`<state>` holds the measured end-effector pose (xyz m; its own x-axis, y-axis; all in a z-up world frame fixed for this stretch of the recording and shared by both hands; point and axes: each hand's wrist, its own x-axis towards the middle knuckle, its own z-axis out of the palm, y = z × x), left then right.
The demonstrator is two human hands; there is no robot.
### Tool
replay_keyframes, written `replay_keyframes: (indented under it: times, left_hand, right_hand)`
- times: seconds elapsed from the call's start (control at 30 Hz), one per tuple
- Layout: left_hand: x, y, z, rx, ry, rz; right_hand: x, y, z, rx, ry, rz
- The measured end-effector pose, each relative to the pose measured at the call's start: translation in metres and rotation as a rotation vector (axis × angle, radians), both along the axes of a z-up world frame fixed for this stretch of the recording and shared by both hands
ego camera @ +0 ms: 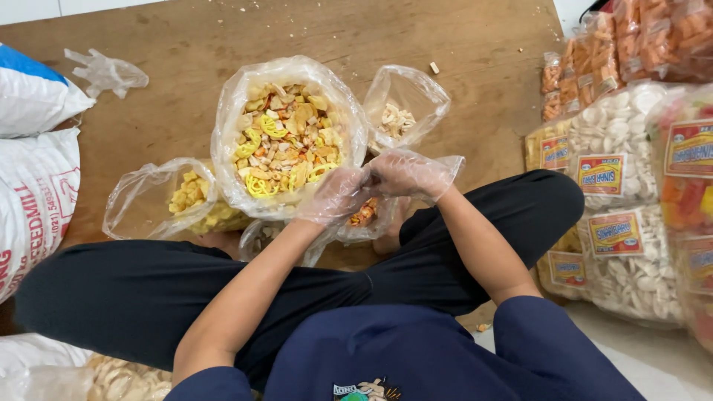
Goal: Sorting and mixing various snack food items into plastic bags while sitting on the floor
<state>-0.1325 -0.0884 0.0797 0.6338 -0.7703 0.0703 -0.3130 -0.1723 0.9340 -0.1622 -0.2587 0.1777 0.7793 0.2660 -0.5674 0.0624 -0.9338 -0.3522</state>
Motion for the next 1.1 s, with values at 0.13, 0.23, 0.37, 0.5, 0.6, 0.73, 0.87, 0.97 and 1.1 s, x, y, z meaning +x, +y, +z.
replay_keyframes:
  times: [0.13, 0.23, 0.37, 0.5, 0.6, 0.73, 0.87, 0.97, 1.1]
  left_hand:
    - [0.001, 0.002, 0.006, -0.098, 0.018, -0.09]
    - [0.003, 0.002, 0.001, -0.063, 0.043, -0.1]
    - [0.009, 0.005, -0.008, -0.059, 0.152, -0.075]
    - [0.013, 0.01, 0.022, 0.028, -0.02, -0.081]
    - [0.016, 0.014, 0.013, 0.09, -0.111, -0.071]
    - [0.021, 0.019, -0.025, 0.015, -0.105, 0.007]
    - [0.02, 0.03, 0.001, 0.125, 0.062, 0.124]
    - [0.028, 0.033, 0.001, 0.293, 0.019, 0.16]
    - [0.027, 0.039, 0.003, 0.47, -0.104, 0.228]
  right_hand:
    - [0.001, 0.002, 0.004, -0.039, 0.066, -0.018]
    - [0.0, 0.001, 0.003, -0.027, 0.068, -0.01]
    - [-0.001, -0.003, 0.005, 0.028, 0.017, 0.005]
    - [0.002, 0.009, 0.026, 0.057, 0.025, 0.013]
    - [0.013, 0.0, -0.002, 0.094, -0.009, 0.015]
    - [0.026, -0.004, -0.023, 0.122, -0.076, 0.031]
    - [0.036, 0.012, -0.013, 0.102, -0.12, 0.038]
    - [0.048, 0.016, -0.031, 0.105, -0.131, 0.019]
    - [0.061, 0.028, -0.031, 0.14, -0.118, 0.021]
